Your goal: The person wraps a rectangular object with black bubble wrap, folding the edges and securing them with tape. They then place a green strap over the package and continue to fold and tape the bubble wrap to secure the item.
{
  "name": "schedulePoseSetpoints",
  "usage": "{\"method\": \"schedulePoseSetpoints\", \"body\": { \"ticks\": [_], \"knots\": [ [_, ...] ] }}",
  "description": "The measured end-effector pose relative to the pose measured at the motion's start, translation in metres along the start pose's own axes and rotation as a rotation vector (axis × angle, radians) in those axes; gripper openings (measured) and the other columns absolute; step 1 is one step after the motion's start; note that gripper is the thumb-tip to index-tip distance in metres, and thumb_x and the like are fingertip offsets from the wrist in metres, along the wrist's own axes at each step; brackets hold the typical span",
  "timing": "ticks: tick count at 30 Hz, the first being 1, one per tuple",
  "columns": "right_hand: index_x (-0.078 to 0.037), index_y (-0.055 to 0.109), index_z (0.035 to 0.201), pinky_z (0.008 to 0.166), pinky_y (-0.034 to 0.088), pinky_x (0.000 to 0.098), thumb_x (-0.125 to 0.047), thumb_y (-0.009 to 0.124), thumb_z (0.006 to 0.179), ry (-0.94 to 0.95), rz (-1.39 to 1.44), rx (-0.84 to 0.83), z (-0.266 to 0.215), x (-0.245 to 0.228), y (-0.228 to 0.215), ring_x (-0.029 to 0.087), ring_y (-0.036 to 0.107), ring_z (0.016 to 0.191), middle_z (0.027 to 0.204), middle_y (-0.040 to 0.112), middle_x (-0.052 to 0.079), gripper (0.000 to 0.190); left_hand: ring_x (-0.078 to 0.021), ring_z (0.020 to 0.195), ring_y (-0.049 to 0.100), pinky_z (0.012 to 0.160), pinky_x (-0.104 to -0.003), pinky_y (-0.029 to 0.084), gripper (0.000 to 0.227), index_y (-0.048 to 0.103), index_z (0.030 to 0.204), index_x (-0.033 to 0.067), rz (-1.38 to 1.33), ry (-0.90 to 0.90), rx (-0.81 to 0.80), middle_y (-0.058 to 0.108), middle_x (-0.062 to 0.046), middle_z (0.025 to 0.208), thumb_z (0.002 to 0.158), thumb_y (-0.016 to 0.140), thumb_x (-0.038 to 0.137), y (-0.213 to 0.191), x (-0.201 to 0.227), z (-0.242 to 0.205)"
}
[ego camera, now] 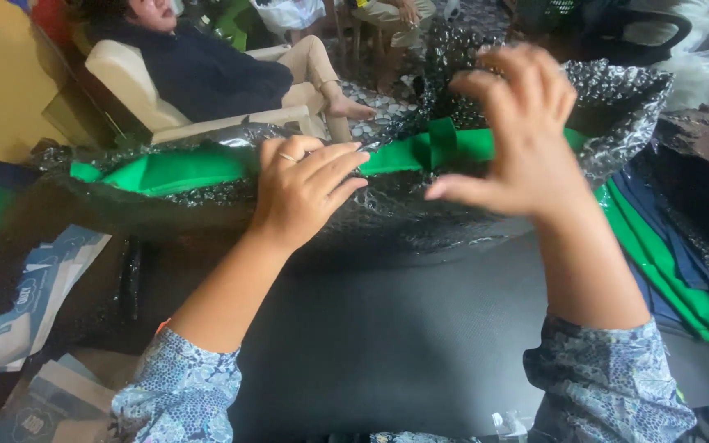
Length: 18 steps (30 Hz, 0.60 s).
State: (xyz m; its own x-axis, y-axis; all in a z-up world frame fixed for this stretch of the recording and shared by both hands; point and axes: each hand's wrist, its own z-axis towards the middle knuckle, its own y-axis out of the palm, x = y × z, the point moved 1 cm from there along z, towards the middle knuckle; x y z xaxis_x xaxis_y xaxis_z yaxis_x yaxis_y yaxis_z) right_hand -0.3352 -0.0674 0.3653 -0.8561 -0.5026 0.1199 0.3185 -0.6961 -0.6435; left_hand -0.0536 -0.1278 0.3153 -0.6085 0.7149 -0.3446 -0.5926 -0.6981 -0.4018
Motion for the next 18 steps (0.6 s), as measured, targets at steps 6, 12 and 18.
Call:
{"method": "schedulePoseSetpoints", "body": {
  "ticks": [6,12,18],
  "knots": [
    [-0.002,0.054,0.135,0.091,0.038,0.0550,-0.045,0.084,0.100,0.088,-0.317,0.139,0.012,0.072,0.003,0.045,0.053,0.118,0.128,0.059,0.022,0.063,-0.0159,0.097,0.059,0.084,-0.036,0.033,0.046,0.072,0.128,0.0247,0.093,0.023,-0.025,0.077,0.012,0.107,0.089,0.096,0.034,0.007,0.002,-0.005],
    [0.003,0.082,0.118,0.078,0.049,0.0403,-0.015,0.089,0.101,0.157,0.060,-0.017,0.025,0.083,0.007,0.029,0.070,0.094,0.108,0.077,0.016,0.026,-0.0181,0.095,0.060,0.081,-0.037,0.033,0.069,0.065,0.141,0.0216,0.151,-0.071,-0.127,0.073,0.009,0.101,0.082,0.099,0.035,0.017,0.009,-0.007],
    [0.002,0.082,0.111,0.071,0.052,0.0408,0.008,0.082,0.094,0.045,0.294,-0.144,0.024,0.018,-0.021,0.028,0.066,0.085,0.095,0.071,0.016,0.018,-0.0239,0.088,0.055,0.075,-0.041,0.032,0.028,0.080,0.117,0.0327,0.086,-0.166,-0.097,0.067,0.009,0.101,0.093,0.081,0.019,0.026,0.013,0.005]
  ]
}}
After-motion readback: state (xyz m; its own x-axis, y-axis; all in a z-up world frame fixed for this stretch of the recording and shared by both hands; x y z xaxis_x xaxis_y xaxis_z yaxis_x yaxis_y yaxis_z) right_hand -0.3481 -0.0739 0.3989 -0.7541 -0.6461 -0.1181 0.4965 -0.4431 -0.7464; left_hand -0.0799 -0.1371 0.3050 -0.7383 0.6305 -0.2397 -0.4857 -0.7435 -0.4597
